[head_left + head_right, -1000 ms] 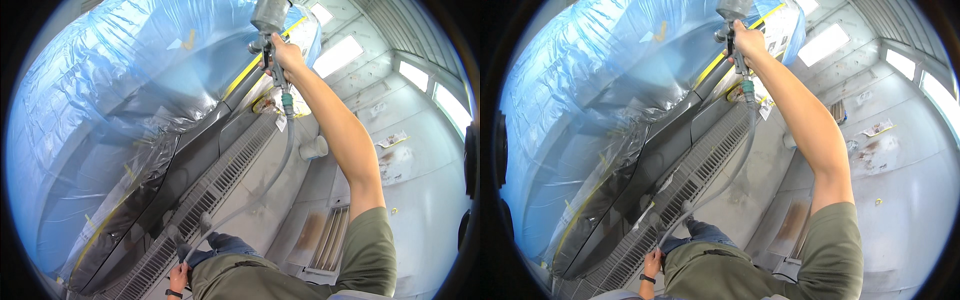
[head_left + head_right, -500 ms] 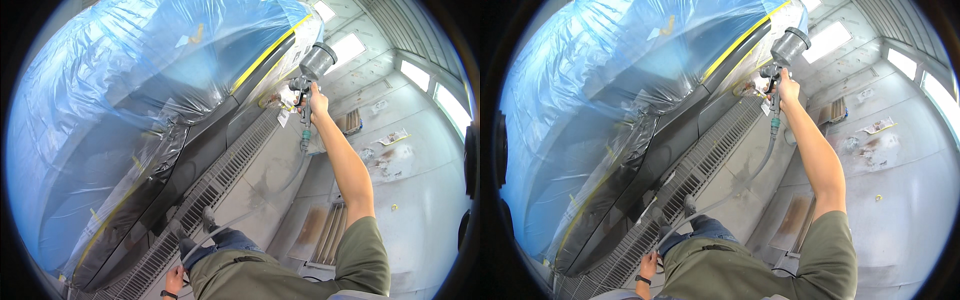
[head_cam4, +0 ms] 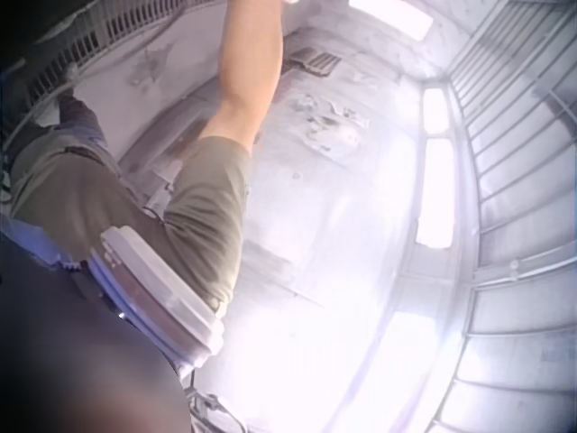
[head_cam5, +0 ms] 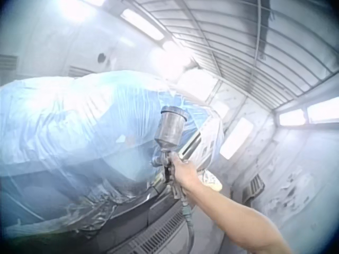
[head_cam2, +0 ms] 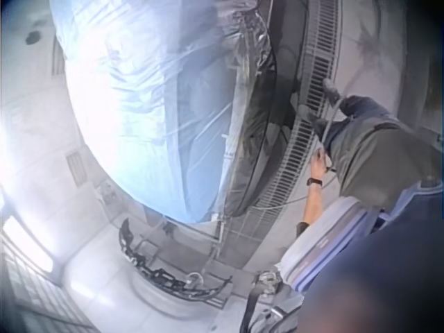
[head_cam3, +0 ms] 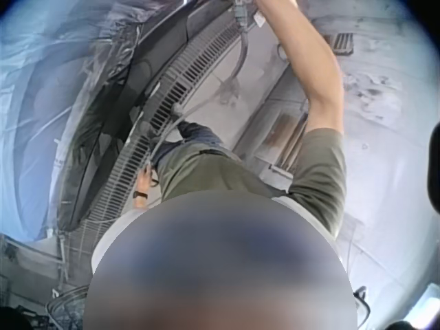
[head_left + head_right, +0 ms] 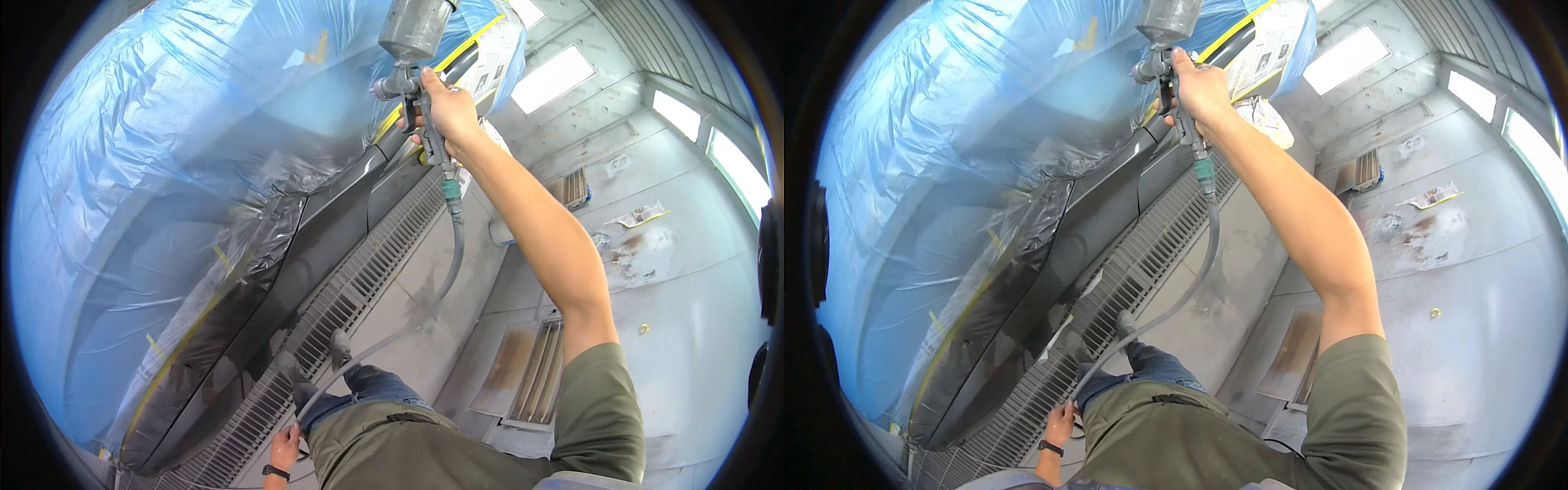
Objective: The person uses a spray gun to apply paint to the front fender of a car in a paint booth. The car is masked with plastic and tape to protect adjacent areas. The person moves the spray gun in steady passes across the fender surface.
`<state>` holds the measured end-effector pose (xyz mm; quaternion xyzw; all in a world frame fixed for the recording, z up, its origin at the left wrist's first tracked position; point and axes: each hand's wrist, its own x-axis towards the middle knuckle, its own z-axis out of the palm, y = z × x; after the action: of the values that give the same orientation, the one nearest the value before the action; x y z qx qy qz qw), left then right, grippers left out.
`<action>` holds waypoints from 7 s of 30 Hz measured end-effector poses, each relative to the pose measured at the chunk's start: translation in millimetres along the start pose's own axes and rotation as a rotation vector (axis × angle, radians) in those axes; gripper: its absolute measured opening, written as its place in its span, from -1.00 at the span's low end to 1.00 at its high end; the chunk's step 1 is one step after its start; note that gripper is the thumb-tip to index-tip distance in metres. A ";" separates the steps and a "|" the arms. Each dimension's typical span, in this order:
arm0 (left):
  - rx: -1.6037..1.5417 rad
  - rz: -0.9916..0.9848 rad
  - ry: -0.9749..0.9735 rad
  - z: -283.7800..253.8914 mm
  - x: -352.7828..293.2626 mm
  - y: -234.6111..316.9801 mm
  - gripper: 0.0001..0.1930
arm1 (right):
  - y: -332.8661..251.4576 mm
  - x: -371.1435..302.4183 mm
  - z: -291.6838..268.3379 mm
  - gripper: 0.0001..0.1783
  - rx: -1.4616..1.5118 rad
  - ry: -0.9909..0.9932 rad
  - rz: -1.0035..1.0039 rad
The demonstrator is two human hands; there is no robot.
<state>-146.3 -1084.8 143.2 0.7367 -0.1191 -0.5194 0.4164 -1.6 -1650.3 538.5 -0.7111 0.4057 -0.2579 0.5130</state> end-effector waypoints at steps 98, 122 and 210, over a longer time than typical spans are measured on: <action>-0.633 -0.042 0.609 658.8 188.8 543.7 -0.73 | 66.9 296.8 -195.4 -0.30 -0.582 -1.427 -0.810; 0.088 -0.010 0.609 646.6 241.7 396.8 -0.77 | 199.4 394.1 -538.7 -0.47 -0.258 -0.618 -0.280; -0.103 -0.455 0.936 764.8 268.6 372.7 -0.43 | 337.6 517.5 -549.5 -0.35 0.104 -0.337 -0.148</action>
<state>-595.5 -1855.5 152.1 0.8757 0.2687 -0.2171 0.3374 -259.0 -2420.6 383.1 -0.7446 0.2466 -0.1929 0.5895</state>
